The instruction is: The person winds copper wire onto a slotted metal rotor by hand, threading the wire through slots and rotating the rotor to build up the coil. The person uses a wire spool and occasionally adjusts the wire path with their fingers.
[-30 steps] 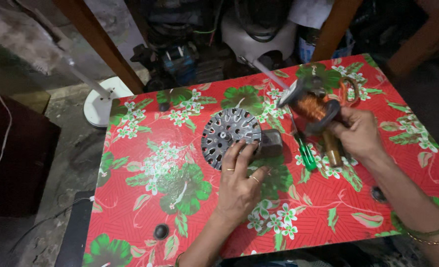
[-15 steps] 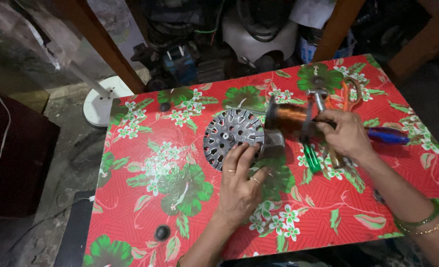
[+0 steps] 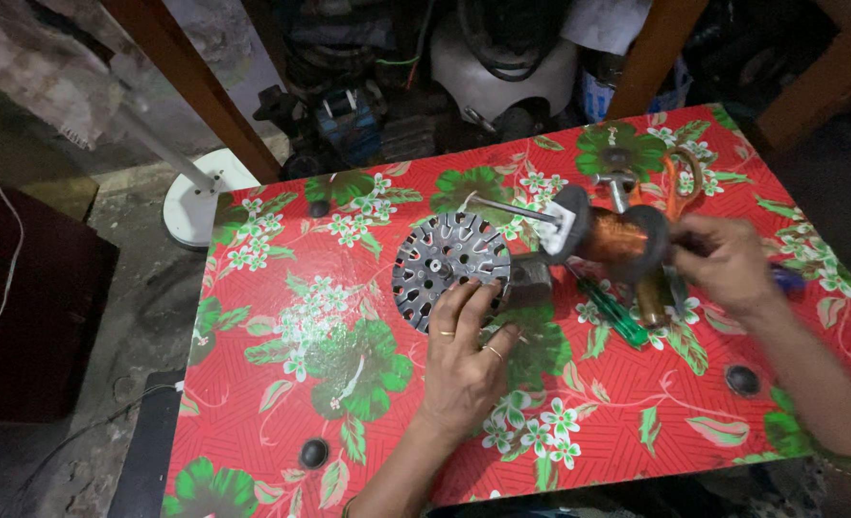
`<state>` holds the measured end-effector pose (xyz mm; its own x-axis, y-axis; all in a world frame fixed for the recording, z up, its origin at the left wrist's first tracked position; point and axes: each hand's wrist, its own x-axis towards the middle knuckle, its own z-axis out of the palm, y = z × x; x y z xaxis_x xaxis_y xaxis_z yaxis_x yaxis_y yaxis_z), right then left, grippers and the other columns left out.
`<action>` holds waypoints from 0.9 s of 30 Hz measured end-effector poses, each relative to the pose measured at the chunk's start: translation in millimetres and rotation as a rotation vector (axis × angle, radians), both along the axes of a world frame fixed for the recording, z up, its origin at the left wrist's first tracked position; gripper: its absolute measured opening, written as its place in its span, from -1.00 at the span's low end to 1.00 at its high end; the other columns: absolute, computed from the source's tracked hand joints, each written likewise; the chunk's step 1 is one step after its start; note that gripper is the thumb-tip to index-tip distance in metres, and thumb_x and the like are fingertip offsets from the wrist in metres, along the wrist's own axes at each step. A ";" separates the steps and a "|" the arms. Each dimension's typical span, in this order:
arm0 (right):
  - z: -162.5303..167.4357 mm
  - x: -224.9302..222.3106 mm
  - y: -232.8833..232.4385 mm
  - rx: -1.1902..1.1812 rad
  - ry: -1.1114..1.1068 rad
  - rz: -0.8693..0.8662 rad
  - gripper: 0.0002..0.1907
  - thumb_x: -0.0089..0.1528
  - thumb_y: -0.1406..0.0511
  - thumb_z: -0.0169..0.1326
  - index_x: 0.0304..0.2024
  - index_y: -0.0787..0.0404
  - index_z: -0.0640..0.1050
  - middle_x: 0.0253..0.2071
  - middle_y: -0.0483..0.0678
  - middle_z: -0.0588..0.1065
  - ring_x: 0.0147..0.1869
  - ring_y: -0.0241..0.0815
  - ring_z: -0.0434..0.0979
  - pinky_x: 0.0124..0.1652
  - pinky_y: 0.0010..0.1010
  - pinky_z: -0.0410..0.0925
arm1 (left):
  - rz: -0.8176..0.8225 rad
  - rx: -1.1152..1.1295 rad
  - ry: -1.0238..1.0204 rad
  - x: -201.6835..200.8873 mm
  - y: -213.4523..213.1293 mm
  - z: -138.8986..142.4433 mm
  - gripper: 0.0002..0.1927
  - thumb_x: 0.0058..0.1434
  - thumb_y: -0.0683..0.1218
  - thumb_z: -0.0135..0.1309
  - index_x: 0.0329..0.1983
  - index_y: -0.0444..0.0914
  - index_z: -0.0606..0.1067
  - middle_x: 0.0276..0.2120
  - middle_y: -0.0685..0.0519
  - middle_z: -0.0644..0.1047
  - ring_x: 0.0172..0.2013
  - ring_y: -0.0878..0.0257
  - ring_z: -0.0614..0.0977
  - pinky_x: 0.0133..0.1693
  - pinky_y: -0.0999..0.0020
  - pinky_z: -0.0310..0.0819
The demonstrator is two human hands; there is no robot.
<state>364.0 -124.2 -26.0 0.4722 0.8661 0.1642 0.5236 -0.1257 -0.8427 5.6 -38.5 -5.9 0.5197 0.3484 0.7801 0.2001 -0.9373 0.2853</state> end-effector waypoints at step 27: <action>-8.2 -4.1 8.4 -0.074 0.219 0.217 -0.68 0.17 0.56 0.11 -0.02 0.34 0.64 -0.26 -0.12 0.56 -0.24 -0.36 0.51 -0.27 -0.43 0.39 | 0.028 -0.017 -0.009 1.3 -0.5 2.4 -0.74 0.05 -0.21 0.19 -0.15 -0.27 0.61 0.20 -0.19 0.43 0.27 -0.16 0.41 0.32 -0.17 0.29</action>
